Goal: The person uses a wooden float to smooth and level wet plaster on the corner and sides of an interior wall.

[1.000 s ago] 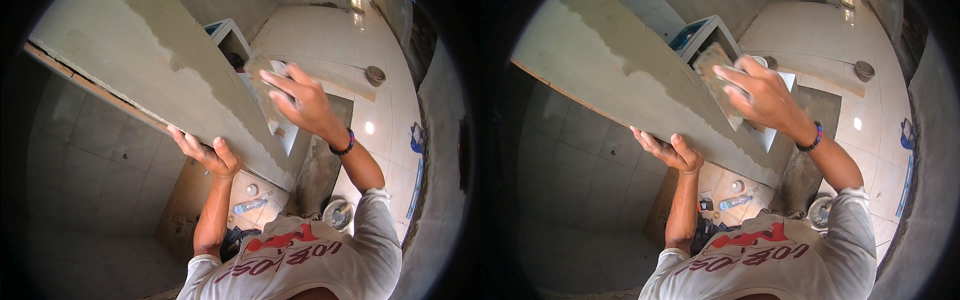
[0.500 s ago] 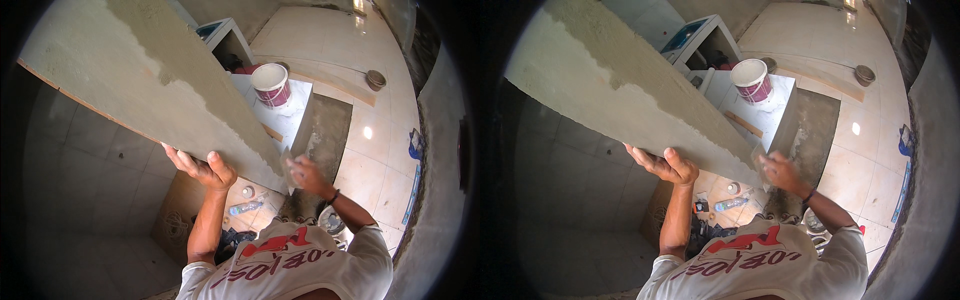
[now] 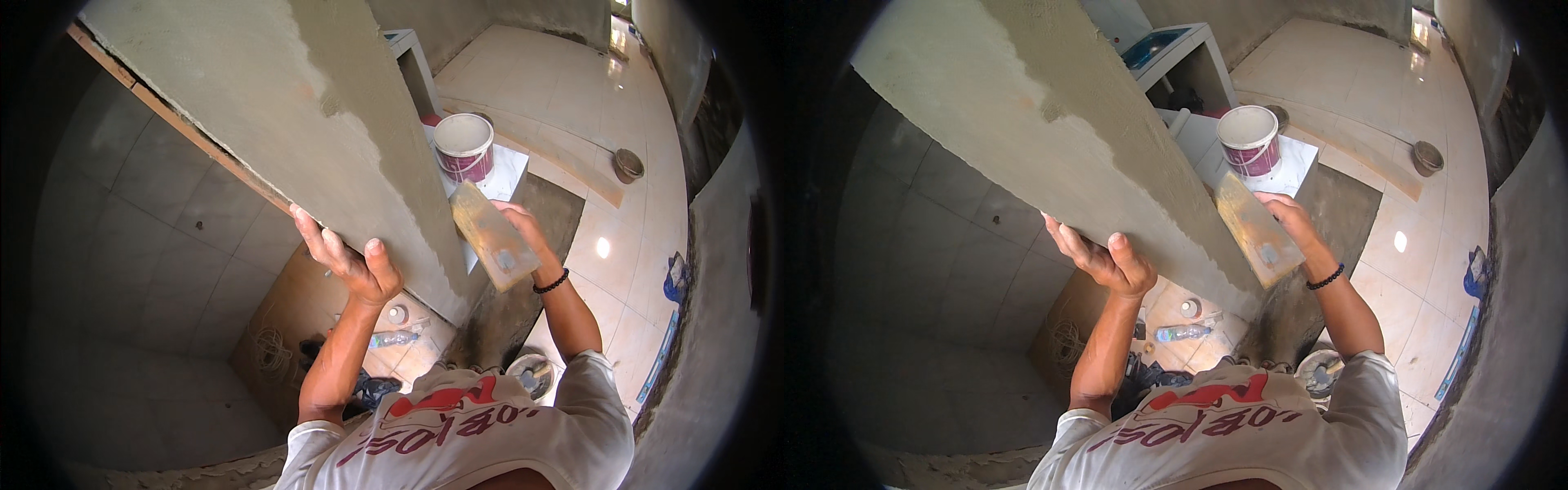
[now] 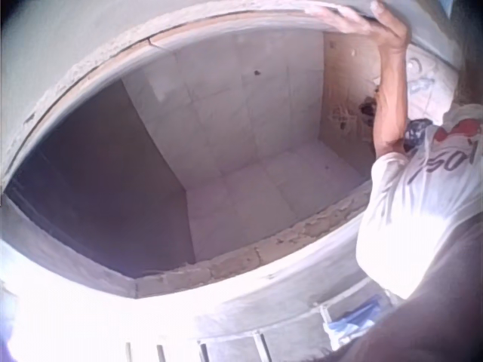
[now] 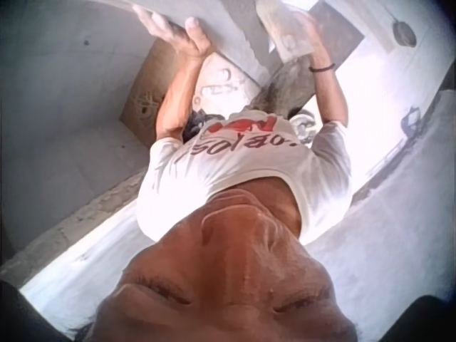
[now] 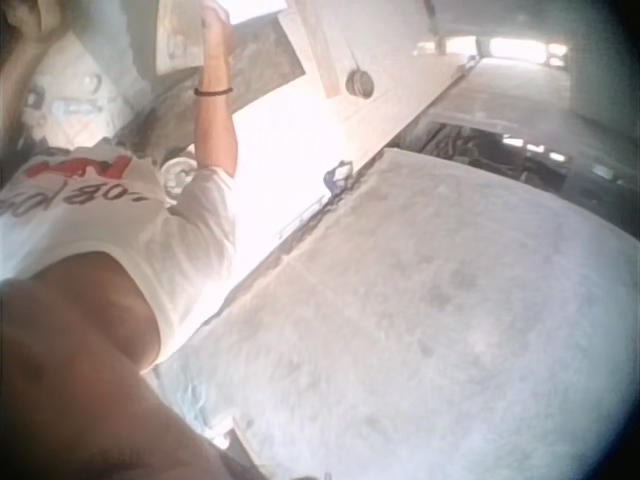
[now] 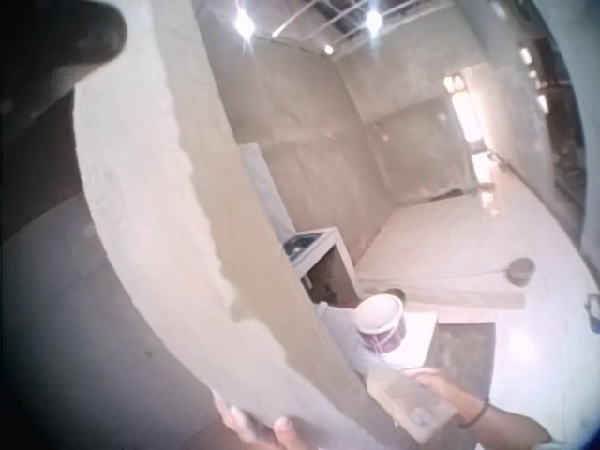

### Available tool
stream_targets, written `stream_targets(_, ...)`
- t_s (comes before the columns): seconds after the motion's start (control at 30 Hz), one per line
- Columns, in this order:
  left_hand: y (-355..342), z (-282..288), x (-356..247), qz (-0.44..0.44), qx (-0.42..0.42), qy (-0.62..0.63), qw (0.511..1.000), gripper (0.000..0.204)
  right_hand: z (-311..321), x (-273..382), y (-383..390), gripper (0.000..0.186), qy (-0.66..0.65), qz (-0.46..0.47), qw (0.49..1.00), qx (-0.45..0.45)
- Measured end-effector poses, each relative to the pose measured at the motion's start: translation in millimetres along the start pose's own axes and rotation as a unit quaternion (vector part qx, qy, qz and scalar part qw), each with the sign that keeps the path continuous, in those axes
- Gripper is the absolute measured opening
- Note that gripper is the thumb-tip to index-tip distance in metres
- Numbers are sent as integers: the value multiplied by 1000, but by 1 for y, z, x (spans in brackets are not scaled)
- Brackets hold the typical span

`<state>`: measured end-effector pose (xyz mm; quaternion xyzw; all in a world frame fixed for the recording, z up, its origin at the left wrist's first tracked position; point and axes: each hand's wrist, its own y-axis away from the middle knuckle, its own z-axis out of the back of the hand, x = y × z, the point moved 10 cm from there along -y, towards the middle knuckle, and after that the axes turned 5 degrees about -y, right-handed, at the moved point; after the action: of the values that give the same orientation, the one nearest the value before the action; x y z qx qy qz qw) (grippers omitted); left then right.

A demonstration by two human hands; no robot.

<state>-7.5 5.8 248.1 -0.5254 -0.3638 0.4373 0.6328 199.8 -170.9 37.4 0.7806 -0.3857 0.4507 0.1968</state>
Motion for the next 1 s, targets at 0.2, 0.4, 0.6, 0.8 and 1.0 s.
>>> stream_targets(0.2,1,4,-1,5,7,-13,1000,69,-61,65,5,45,-26,38,994,96)
stream_targets(0.4,-4,5,-5,11,9,-4,1000,68,-28,60,2,51,-309,70,948,36)
stream_targets(0.6,-10,11,-12,-7,-32,-1,999,65,-52,90,7,52,-401,88,903,123)
stream_targets(0.8,-12,12,-17,-11,-44,10,999,62,-58,78,43,53,-378,114,910,129)
stream_targets(1.0,-8,11,-15,-29,-50,24,998,64,-25,38,79,42,-290,192,937,-13)
